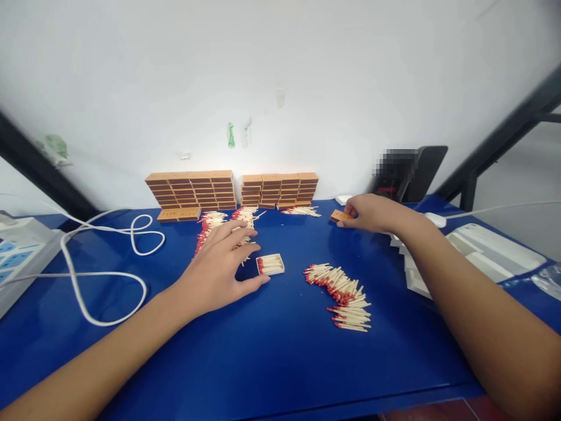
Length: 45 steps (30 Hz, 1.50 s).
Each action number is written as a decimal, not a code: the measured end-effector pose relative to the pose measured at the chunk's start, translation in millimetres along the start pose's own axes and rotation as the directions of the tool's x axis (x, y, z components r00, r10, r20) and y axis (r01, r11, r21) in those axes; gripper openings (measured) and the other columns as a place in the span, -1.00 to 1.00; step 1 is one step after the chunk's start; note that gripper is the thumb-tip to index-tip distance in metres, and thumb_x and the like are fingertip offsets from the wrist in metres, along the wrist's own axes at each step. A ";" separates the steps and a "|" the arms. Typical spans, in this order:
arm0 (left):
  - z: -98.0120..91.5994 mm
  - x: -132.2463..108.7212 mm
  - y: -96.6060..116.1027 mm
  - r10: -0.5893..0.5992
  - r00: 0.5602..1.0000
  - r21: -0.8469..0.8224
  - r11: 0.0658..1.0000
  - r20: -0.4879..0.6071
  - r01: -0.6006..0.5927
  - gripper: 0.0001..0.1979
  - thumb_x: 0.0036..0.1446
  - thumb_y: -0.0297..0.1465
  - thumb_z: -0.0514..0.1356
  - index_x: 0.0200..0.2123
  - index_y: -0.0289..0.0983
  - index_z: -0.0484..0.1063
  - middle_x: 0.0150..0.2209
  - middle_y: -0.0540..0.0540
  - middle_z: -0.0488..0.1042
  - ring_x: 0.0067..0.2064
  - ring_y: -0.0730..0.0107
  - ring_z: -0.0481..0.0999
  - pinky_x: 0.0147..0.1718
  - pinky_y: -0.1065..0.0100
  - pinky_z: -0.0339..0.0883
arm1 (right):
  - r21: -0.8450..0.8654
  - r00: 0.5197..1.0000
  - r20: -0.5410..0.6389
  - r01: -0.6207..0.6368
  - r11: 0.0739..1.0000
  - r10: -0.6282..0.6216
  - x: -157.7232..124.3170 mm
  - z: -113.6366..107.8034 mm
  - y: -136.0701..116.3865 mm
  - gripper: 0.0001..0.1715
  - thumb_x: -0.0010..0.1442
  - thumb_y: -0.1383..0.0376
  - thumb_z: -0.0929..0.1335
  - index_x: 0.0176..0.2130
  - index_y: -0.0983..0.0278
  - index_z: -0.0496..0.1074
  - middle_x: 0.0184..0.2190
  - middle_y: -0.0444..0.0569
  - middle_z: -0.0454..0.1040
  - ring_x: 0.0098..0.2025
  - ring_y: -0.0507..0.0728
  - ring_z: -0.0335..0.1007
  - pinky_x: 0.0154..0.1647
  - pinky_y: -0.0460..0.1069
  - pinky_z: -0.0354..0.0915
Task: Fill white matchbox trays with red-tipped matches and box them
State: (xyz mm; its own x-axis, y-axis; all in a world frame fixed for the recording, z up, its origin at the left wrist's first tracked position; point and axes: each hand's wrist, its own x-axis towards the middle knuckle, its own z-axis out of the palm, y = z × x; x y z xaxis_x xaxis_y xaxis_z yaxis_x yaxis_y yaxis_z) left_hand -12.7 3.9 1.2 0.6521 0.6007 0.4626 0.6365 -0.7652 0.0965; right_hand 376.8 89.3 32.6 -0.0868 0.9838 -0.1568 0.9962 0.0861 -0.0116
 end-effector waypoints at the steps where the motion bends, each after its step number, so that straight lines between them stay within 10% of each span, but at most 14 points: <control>1: 0.7 -0.6 -1.0 -0.010 1.000 -0.001 1.000 0.009 0.010 -0.60 0.24 -0.11 0.39 0.03 -0.21 0.62 0.23 -0.23 0.52 0.39 -0.16 0.30 0.37 -0.22 0.28 | 0.011 1.000 -0.025 0.017 1.000 -0.017 -0.1 0.2 -0.9 -0.64 0.18 -0.02 0.47 -0.28 0.22 0.58 -0.28 0.11 0.65 -0.31 0.24 0.51 -0.36 0.07 0.24; 6: 1.3 -1.5 -3.6 -0.020 0.999 -0.020 1.000 0.043 0.021 -0.72 0.25 -0.14 0.39 -0.12 -0.22 0.65 0.25 -0.24 0.50 0.37 -0.16 0.32 0.32 -0.26 0.32 | 0.179 0.970 -0.195 0.183 0.967 -0.147 -5.7 -4.3 -8.4 -0.59 0.10 0.08 0.50 -0.10 0.22 0.52 -0.17 0.07 0.62 -0.21 0.22 0.52 -0.26 0.03 0.30; 15: 1.3 -0.3 0.5 -0.027 0.997 -0.022 0.999 0.074 0.029 -0.58 0.29 -0.17 0.35 0.15 -0.19 0.56 0.30 -0.26 0.45 0.40 -0.15 0.28 0.35 -0.27 0.27 | 0.263 0.962 -0.099 0.272 0.926 -0.254 -18.4 -10.5 -22.6 -0.62 0.08 0.10 0.50 -0.12 0.20 0.56 -0.27 0.00 0.59 -0.25 0.21 0.49 -0.25 0.05 0.32; 27: -4.8 7.3 1.5 -0.034 0.994 -0.065 0.998 -0.099 0.028 -0.76 0.30 -0.20 0.35 -0.09 -0.22 0.55 0.01 -0.18 0.63 0.18 0.01 0.50 0.24 -0.12 0.37 | 0.373 0.803 -0.194 0.592 0.714 -0.564 -52.2 -7.2 -95.4 -0.61 0.14 0.07 0.58 -0.12 0.21 0.59 -0.32 -0.08 0.56 -0.33 0.11 0.43 -0.33 0.01 0.31; 45: -3.5 5.8 -8.1 -0.195 0.975 -0.157 0.972 -0.108 0.177 -0.72 0.23 -0.14 0.43 -0.06 -0.11 0.64 -0.07 -0.08 0.61 -0.03 0.15 0.61 0.02 0.10 0.50 | 0.483 0.761 -0.410 0.649 0.587 -0.504 -41.5 12.6 -105.9 -0.65 0.23 0.13 0.55 -0.05 0.22 0.55 -0.16 -0.02 0.58 -0.25 0.12 0.49 -0.22 0.04 0.41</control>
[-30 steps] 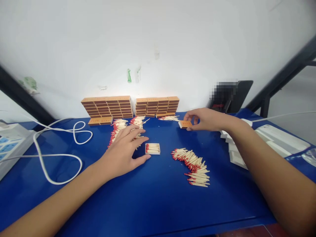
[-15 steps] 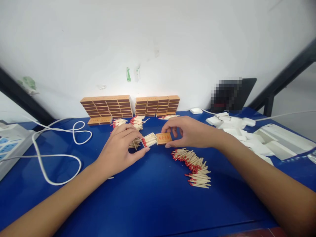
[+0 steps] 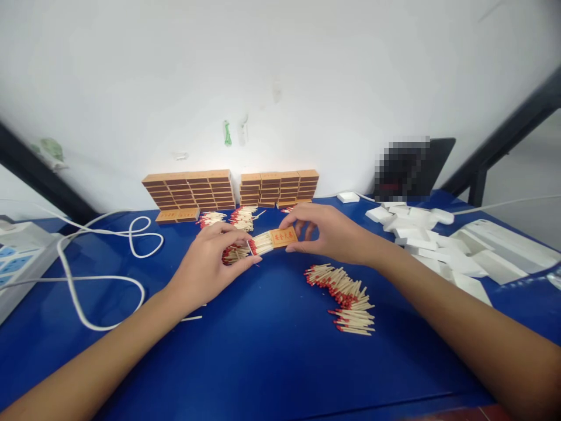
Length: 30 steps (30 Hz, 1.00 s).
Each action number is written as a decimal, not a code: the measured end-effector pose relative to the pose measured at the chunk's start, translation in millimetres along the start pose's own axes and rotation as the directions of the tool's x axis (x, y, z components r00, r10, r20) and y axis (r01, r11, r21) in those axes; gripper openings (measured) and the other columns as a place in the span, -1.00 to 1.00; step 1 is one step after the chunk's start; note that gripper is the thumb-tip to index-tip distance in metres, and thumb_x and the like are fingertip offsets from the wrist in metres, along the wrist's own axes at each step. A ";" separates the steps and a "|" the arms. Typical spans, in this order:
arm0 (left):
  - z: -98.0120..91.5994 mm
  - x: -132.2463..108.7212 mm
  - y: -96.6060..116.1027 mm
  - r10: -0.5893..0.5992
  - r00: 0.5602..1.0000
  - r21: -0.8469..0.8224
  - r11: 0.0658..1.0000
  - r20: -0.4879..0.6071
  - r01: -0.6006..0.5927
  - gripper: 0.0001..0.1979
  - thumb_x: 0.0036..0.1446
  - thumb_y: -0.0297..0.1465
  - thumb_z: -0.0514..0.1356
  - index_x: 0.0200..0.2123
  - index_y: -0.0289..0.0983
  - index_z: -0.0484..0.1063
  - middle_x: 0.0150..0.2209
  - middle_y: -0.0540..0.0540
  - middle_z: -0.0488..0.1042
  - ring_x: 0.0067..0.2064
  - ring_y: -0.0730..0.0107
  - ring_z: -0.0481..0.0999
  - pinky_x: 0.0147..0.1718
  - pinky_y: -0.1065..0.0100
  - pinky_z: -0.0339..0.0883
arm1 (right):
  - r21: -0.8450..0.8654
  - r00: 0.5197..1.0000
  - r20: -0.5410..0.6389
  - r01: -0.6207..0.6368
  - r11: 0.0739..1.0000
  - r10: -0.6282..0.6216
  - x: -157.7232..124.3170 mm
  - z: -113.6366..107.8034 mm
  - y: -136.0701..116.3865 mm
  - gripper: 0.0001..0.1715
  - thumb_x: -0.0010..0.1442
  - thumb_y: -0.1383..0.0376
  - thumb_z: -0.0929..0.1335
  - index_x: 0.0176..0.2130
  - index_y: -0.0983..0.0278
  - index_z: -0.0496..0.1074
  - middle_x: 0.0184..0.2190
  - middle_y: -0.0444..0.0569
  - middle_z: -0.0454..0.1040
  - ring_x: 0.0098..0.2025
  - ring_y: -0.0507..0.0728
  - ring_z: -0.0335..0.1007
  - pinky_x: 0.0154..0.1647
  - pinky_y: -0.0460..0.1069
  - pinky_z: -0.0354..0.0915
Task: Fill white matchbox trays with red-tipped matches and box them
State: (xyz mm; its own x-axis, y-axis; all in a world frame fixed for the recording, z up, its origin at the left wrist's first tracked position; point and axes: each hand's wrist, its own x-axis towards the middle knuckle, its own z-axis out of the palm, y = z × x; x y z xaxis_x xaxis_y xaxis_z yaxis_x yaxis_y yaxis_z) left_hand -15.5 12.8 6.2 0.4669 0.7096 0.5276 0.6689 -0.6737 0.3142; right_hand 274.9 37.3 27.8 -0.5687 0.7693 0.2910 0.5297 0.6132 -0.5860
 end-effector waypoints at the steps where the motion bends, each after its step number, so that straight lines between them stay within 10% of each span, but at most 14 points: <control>1: -0.1 -0.1 -0.6 -0.003 1.000 -0.002 1.000 -0.006 0.003 -0.72 0.22 -0.14 0.44 -0.05 -0.11 0.64 -0.06 -0.08 0.62 -0.02 0.14 0.62 0.02 0.10 0.50 | -0.011 1.000 -0.009 0.009 1.000 -0.009 0.0 0.0 -0.4 -0.65 0.23 0.14 0.55 -0.05 0.22 0.56 -0.17 -0.02 0.57 -0.25 0.12 0.48 -0.21 0.05 0.41; 30: -0.3 -0.1 8.9 0.116 0.985 -0.157 0.978 -0.126 -0.136 -0.50 0.02 -0.07 0.55 -0.04 -0.16 0.62 -0.13 -0.07 0.64 -0.12 0.24 0.65 -0.09 0.23 0.57 | 0.185 0.992 -0.034 0.127 0.975 -0.122 -5.4 20.3 -27.1 -0.66 0.26 0.29 0.56 0.03 0.12 0.57 -0.03 -0.09 0.63 -0.08 0.11 0.56 -0.04 0.05 0.52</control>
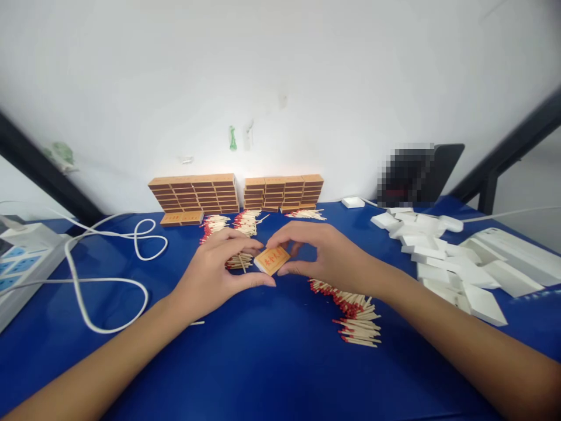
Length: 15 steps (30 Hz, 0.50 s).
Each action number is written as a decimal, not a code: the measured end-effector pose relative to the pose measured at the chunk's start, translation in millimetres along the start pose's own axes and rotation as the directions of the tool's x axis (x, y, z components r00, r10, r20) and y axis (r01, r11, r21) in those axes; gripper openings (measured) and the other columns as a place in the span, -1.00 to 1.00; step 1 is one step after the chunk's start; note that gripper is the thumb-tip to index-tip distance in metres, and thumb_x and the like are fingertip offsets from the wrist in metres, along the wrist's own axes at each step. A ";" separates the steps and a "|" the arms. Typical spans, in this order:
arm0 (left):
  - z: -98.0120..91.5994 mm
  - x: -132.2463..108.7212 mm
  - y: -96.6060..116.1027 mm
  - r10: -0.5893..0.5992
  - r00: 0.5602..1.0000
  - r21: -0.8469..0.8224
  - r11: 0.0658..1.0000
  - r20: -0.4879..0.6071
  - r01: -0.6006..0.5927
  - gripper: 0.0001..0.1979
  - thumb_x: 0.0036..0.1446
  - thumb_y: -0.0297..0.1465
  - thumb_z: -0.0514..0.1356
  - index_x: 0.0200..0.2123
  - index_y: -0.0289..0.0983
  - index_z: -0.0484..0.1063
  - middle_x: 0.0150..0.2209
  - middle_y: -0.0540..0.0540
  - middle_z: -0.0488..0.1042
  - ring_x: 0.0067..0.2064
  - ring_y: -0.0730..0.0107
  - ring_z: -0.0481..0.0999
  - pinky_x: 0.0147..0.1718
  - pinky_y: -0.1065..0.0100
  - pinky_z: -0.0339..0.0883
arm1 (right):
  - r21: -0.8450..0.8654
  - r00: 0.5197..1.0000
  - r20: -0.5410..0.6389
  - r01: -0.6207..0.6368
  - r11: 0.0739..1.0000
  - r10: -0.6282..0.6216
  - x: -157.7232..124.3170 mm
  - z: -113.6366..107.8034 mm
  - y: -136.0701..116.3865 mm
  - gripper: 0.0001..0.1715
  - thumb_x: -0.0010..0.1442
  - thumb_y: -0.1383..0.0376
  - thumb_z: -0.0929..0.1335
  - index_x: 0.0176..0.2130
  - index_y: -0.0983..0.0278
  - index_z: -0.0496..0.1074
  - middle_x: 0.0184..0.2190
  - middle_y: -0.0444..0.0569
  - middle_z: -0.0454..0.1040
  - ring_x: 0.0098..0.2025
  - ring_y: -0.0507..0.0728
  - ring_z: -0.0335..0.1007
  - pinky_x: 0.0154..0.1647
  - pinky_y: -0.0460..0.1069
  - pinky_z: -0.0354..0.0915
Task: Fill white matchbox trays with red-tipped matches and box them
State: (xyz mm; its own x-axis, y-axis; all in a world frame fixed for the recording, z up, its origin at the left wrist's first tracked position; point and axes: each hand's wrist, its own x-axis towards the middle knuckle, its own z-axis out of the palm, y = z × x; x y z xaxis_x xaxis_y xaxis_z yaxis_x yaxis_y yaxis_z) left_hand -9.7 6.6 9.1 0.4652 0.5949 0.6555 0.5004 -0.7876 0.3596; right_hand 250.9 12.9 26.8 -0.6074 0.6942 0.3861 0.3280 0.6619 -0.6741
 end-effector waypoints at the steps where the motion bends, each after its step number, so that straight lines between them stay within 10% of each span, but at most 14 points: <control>1: -0.2 0.0 -0.6 -0.009 1.000 0.028 1.000 -0.006 0.009 -0.55 0.08 -0.13 0.54 -0.02 -0.17 0.61 -0.12 -0.08 0.64 -0.11 0.23 0.65 -0.08 0.22 0.57 | -0.034 1.000 -0.021 -0.008 0.999 0.008 0.3 -1.6 2.6 -0.67 0.25 0.29 0.56 0.01 0.13 0.57 -0.04 -0.08 0.62 -0.12 0.10 0.56 -0.07 0.05 0.52; 15: 2.2 -3.7 -10.0 0.076 0.986 0.274 0.961 -0.152 -0.032 -0.87 0.33 -0.34 0.30 -0.29 -0.22 0.56 -0.35 -0.06 0.65 -0.29 0.25 0.56 -0.20 0.16 0.48 | -0.209 0.963 -0.270 -0.054 0.976 -0.004 61.5 -10.6 13.2 -0.74 0.25 0.16 0.51 -0.10 0.21 0.55 -0.17 0.01 0.61 -0.24 0.14 0.50 -0.16 0.11 0.46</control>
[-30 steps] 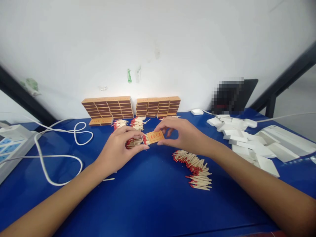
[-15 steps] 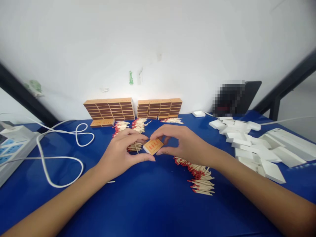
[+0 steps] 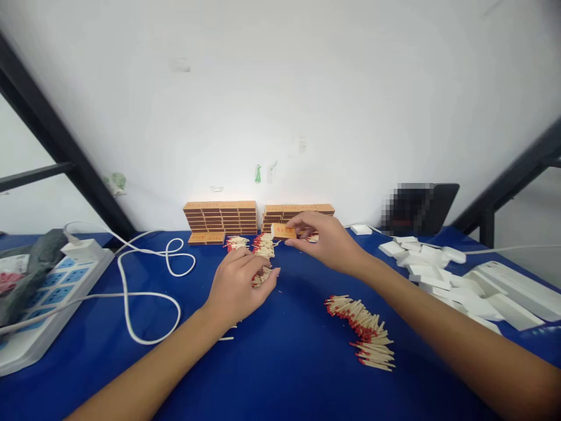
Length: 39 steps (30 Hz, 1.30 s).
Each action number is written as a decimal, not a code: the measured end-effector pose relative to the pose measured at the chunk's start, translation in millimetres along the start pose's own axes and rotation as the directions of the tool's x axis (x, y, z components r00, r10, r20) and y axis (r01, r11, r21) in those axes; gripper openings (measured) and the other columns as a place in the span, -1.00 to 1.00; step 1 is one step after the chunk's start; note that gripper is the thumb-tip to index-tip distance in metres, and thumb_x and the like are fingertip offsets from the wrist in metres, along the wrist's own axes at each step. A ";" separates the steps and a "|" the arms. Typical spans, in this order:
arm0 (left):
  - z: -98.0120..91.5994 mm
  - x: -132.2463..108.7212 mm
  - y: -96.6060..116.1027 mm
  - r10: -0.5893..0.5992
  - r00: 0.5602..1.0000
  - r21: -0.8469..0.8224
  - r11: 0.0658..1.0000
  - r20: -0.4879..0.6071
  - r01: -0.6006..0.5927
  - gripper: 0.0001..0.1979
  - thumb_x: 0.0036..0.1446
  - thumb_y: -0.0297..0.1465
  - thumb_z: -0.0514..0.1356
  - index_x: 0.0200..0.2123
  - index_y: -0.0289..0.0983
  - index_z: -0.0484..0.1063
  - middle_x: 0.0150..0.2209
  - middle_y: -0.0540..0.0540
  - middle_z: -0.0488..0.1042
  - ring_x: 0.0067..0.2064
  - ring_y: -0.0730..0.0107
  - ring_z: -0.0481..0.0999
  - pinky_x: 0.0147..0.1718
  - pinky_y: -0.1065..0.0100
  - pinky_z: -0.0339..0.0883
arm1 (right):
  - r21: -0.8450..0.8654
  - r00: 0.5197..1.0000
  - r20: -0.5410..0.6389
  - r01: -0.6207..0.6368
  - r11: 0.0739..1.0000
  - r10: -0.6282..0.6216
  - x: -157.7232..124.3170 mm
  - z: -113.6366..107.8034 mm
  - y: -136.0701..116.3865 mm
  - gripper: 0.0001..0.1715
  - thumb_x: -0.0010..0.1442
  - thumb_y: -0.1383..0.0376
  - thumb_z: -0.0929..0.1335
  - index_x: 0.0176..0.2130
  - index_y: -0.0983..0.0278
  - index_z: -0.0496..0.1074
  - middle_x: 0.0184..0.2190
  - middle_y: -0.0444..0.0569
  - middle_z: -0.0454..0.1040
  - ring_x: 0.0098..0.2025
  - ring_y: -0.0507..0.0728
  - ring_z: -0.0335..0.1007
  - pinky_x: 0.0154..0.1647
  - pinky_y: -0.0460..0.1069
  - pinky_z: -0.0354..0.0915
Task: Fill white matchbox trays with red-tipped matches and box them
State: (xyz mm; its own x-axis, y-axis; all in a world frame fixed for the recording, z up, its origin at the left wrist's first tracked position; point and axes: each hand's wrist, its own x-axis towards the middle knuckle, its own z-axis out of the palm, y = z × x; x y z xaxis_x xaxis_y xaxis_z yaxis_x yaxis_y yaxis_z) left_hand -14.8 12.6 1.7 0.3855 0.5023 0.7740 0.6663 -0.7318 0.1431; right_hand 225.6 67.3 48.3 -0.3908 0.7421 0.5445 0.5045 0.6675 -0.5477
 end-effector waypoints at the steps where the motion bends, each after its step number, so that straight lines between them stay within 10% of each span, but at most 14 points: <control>1: -0.9 0.6 -0.2 -0.007 1.000 0.008 1.000 -0.011 0.007 -0.87 0.33 -0.34 0.29 -0.29 -0.23 0.56 -0.37 -0.06 0.63 -0.30 0.25 0.55 -0.20 0.16 0.47 | -0.015 1.000 0.009 0.006 1.000 -0.006 7.4 2.2 -2.5 -0.75 0.24 0.17 0.51 -0.12 0.22 0.54 -0.21 -0.01 0.59 -0.25 0.14 0.47 -0.20 0.09 0.43; 8: -13.1 11.3 -5.2 0.001 0.984 0.100 0.995 -0.181 0.017 -0.91 0.33 -0.38 0.29 -0.27 -0.23 0.48 -0.47 0.01 0.42 -0.40 0.32 0.40 -0.33 0.22 0.31 | -0.043 0.993 0.117 0.029 0.999 -0.024 37.0 33.1 -13.4 -0.78 0.19 0.25 0.54 -0.19 0.23 0.51 -0.29 -0.09 0.54 -0.30 0.09 0.38 -0.26 0.01 0.25; 14: -19.1 10.6 13.1 0.329 0.924 0.073 0.944 -0.196 -0.321 -0.90 0.24 -0.46 0.33 -0.22 -0.20 0.47 -0.46 0.00 0.53 -0.41 0.31 0.45 -0.34 0.22 0.33 | -0.038 0.959 0.248 0.148 0.988 -0.134 80.9 104.0 -28.6 -0.73 0.18 0.26 0.57 -0.17 0.28 0.50 -0.20 -0.06 0.59 -0.22 0.10 0.44 -0.17 0.01 0.27; 22: -25.6 12.5 7.6 0.300 0.911 0.113 0.954 -0.283 -0.279 -0.94 0.27 -0.44 0.30 -0.22 -0.18 0.47 -0.55 0.06 0.45 -0.48 0.35 0.39 -0.42 0.23 0.24 | -0.232 0.942 0.319 0.184 0.955 -0.104 125.3 182.0 -49.5 -0.76 0.31 0.24 0.51 -0.05 0.25 0.50 0.00 0.07 0.58 0.00 0.25 0.49 -0.10 0.06 0.29; 34: -20.9 11.2 1.6 0.312 0.927 0.097 0.950 -0.211 -0.298 -0.93 0.28 -0.47 0.27 -0.25 -0.18 0.46 -0.49 0.04 0.51 -0.42 0.34 0.48 -0.34 0.20 0.30 | -0.320 0.949 0.307 0.172 0.932 -0.070 128.4 198.9 -56.7 -0.84 0.42 0.27 0.43 -0.04 0.30 0.52 0.05 0.11 0.54 -0.06 0.21 0.46 -0.14 0.07 0.29; 39: -21.5 10.1 -3.8 0.307 0.924 0.139 0.950 -0.226 -0.281 -0.96 0.28 -0.44 0.29 -0.21 -0.19 0.50 -0.50 0.01 0.49 -0.41 0.29 0.45 -0.34 0.19 0.30 | -0.253 0.939 0.317 0.219 0.943 -0.133 120.6 162.9 -45.3 -0.83 0.43 0.19 0.41 -0.11 0.26 0.51 -0.05 -0.02 0.56 -0.13 0.11 0.41 -0.16 0.01 0.26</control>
State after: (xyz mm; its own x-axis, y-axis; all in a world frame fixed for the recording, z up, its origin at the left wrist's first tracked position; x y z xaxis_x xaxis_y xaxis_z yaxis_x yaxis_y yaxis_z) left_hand -27.2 10.6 22.2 0.4164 0.1356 0.8990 0.6128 -0.7723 -0.1673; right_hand 30.2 136.5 35.2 -0.6783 0.6275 0.3823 0.5845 0.7761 -0.2368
